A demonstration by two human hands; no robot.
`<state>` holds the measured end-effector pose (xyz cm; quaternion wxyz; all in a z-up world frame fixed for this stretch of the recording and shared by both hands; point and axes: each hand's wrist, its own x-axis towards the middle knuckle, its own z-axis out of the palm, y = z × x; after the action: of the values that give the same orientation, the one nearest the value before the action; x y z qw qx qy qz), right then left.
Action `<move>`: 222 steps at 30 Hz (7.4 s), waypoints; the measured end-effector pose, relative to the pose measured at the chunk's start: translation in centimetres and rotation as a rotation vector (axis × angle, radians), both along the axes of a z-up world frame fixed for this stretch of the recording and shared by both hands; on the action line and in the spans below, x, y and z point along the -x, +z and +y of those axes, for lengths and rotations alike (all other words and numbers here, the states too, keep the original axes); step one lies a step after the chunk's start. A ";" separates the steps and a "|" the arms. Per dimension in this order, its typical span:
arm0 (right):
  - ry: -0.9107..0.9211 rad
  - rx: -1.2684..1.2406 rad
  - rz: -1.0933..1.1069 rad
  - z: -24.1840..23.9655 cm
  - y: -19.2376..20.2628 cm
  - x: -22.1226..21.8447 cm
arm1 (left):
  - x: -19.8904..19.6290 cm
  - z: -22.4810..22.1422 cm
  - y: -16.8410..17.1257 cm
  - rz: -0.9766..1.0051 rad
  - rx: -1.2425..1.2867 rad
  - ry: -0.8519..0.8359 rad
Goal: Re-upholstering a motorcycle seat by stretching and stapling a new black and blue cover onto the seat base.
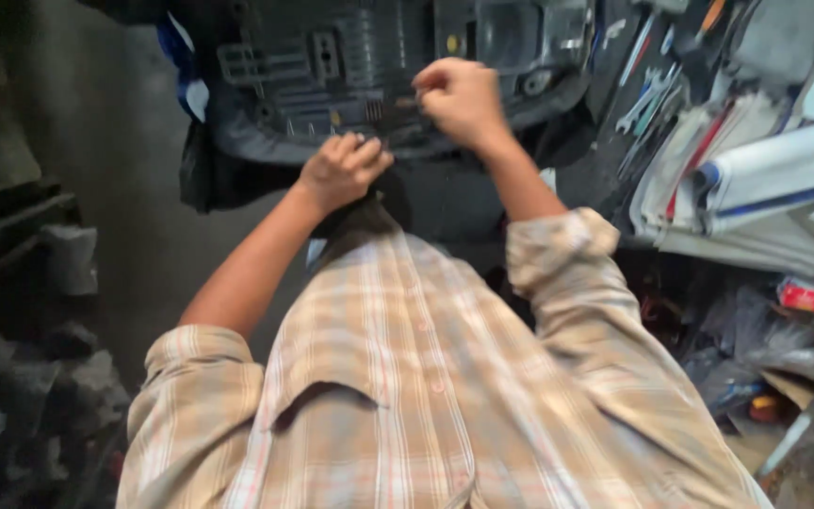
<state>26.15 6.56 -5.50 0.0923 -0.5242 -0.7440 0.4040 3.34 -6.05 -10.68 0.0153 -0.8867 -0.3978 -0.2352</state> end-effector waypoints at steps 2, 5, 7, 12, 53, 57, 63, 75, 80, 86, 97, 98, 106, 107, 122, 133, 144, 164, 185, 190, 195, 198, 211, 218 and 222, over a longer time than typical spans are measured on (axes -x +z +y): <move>-0.297 -0.110 0.059 -2.7 4.5 -4.1 | -0.5 -1.0 0.6 -0.003 0.163 0.037; -0.341 -0.054 -0.304 -12.2 -2.7 -15.5 | -0.6 0.3 1.2 -0.058 0.142 0.077; -0.307 -0.033 -0.401 -18.7 -6.9 -20.1 | -0.6 0.0 1.6 -0.057 0.184 0.083; -0.215 -0.023 -0.720 -23.5 -9.3 -21.0 | -0.6 0.0 2.8 -0.051 0.327 0.098; -0.373 1.321 -0.224 -6.3 2.0 -0.1 | -2.0 -0.6 0.9 -0.451 0.659 0.323; -0.332 1.331 -0.441 -4.5 3.9 2.6 | -2.7 -0.7 0.0 -0.479 0.671 0.369; -0.475 1.098 -0.293 -8.7 2.4 1.0 | -2.1 -1.1 1.0 -0.513 0.690 0.400; -0.469 1.182 -0.296 -17.9 0.0 -6.6 | -0.8 1.5 2.4 -0.483 0.803 0.305; -0.318 0.032 -0.289 -22.9 -5.4 -3.0 | -0.6 1.9 2.8 -0.442 0.781 0.304; -0.222 -0.623 -0.058 -15.1 -2.4 1.0 | -0.1 2.3 3.8 -0.348 0.807 0.305; -0.039 -0.843 -0.022 -1.6 6.0 4.2 | 5.6 14.8 15.3 -0.226 0.796 0.253; -0.013 -0.814 -0.057 0.2 7.9 5.3 | 6.2 15.8 17.1 -0.121 0.843 0.373; 0.011 -0.690 0.115 11.1 11.5 8.7 | 9.1 15.3 13.6 -0.286 0.136 0.575; 0.028 -0.658 0.100 11.8 11.5 8.8 | 9.4 15.4 12.7 -0.334 0.140 0.589; 0.509 -0.653 -0.007 17.6 14.5 15.6 | 13.7 21.0 10.5 -0.370 -0.080 0.406; 0.520 -0.515 0.156 19.5 13.4 17.5 | 13.6 22.5 12.4 -0.569 -0.002 0.382; 0.581 -0.710 0.093 20.9 12.8 17.7 | 14.1 24.9 13.6 -0.653 0.116 0.407; -0.013 -0.878 0.096 20.4 10.0 19.4 | 10.7 28.9 11.6 -0.479 0.028 0.699; 0.266 -0.284 0.120 5.9 5.1 8.1 | 0.2 8.3 8.4 -0.589 0.221 0.793; 0.363 -0.227 0.091 1.3 0.4 2.9 | -4.0 3.5 5.2 -0.612 0.287 0.744; 0.354 -0.208 0.115 -2.0 -2.9 0.8 | -6.5 -0.1 2.5 -0.559 0.357 0.736; 0.308 -0.165 0.149 -2.1 -3.2 0.6 | -6.5 -0.4 2.4 -0.515 0.353 0.754; 0.206 -0.070 0.143 -3.0 -4.8 0.1 | -2.0 3.6 1.4 -0.126 0.893 0.866; 0.123 -0.157 0.193 -4.3 -3.7 0.2 | -1.7 5.3 2.7 -0.012 1.189 0.865; -0.323 -0.387 0.193 -11.1 -1.9 -1.1 | -2.3 5.1 2.7 0.007 1.230 0.845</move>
<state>27.28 -4.58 -7.41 0.3246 -0.5678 -0.7019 0.2821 5.61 -0.94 -7.97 -0.3932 -0.5074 -0.7646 0.0584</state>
